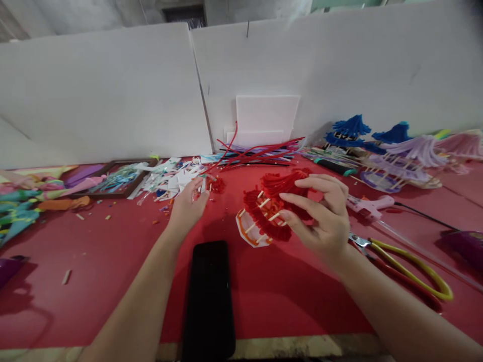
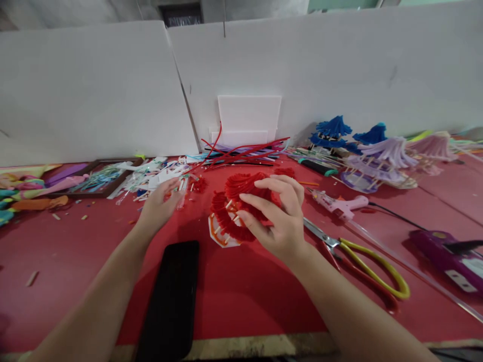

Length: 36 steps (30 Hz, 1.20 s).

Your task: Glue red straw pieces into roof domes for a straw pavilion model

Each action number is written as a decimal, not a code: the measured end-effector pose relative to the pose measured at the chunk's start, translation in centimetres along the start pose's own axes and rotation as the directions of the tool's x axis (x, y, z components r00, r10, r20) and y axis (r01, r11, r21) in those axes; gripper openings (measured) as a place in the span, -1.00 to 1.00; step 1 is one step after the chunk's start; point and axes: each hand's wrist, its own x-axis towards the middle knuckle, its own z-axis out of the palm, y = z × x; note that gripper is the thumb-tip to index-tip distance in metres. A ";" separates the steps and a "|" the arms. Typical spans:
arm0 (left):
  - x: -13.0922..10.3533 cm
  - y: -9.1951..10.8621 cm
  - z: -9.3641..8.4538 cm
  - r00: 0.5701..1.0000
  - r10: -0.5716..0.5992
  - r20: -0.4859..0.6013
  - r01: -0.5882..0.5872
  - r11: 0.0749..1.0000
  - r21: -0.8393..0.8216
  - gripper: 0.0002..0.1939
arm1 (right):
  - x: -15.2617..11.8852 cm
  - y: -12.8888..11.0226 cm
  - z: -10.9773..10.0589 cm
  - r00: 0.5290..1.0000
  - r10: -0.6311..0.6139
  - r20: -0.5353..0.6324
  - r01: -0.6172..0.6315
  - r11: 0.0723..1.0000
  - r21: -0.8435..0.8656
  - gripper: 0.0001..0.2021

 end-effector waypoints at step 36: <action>-5.3 3.8 3.4 0.480 0.878 0.001 -0.870 0.475 0.135 -0.89 | -0.3 -1.9 0.4 0.991 -0.047 0.125 0.024 0.984 0.179 -0.92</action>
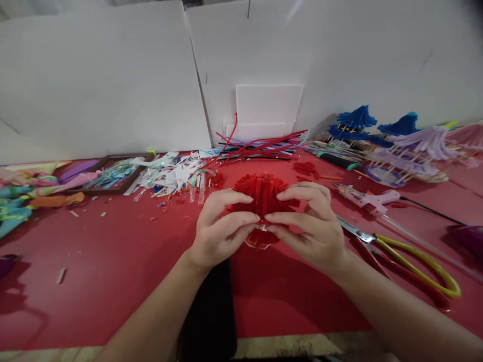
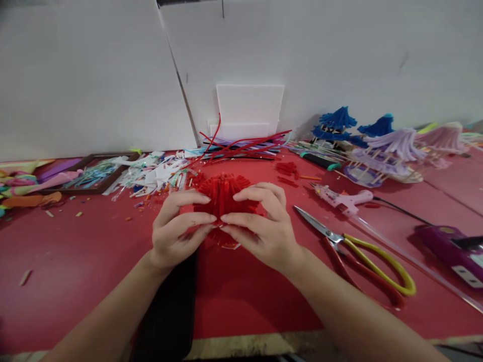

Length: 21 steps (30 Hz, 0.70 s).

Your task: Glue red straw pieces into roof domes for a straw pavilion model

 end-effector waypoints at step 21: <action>-0.1 0.4 0.6 1.000 -0.024 -0.012 0.025 0.998 0.061 -0.93 | 0.2 -1.1 0.2 0.992 0.122 0.029 -0.123 0.992 0.023 -0.95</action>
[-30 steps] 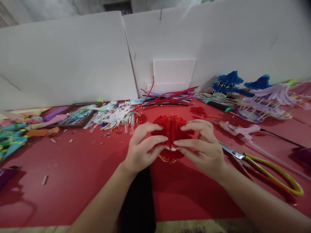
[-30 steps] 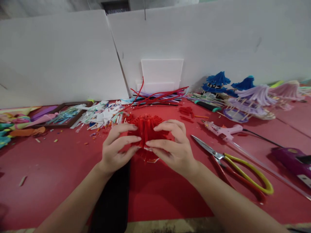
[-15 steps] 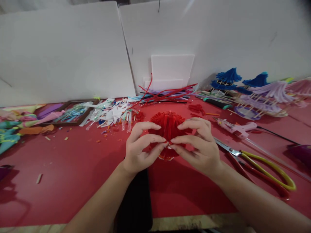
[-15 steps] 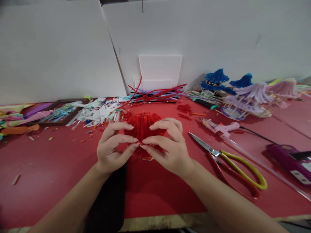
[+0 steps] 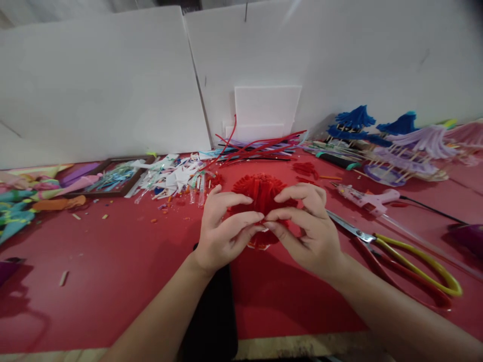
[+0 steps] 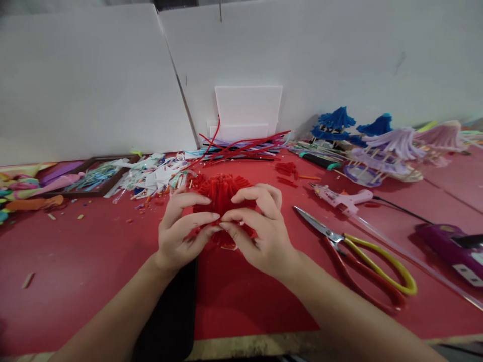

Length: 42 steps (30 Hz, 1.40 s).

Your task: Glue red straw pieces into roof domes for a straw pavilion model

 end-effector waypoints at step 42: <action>-0.1 0.6 0.6 0.998 -0.054 0.014 0.052 0.995 0.089 -0.80 | 0.0 1.6 0.0 1.000 -0.020 0.005 0.020 1.000 0.017 -0.94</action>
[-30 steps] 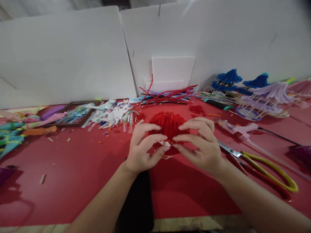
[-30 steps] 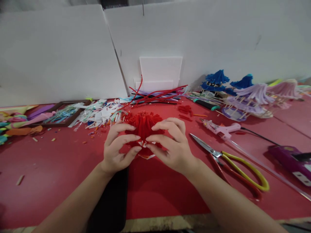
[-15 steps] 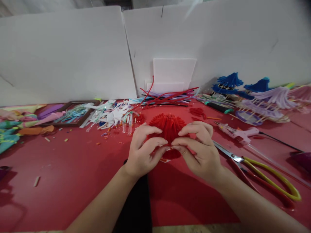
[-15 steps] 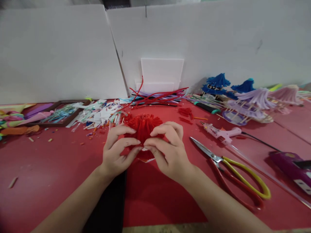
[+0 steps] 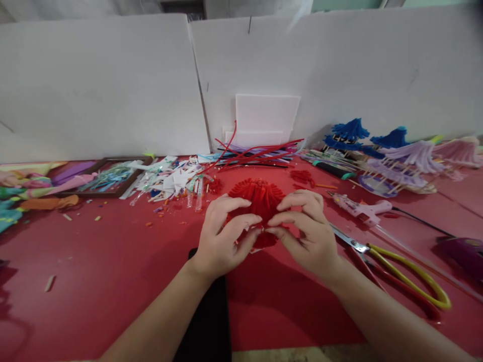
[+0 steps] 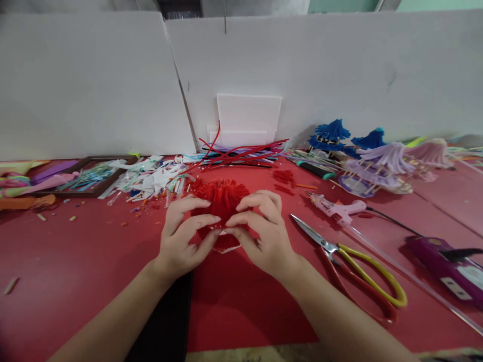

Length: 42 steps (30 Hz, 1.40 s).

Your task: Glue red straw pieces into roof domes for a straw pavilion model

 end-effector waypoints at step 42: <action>0.2 0.2 -0.4 0.999 0.038 -0.011 -0.038 0.999 -0.026 -0.84 | 0.0 -0.1 -0.2 0.997 -0.077 -0.007 0.077 0.994 -0.081 -0.96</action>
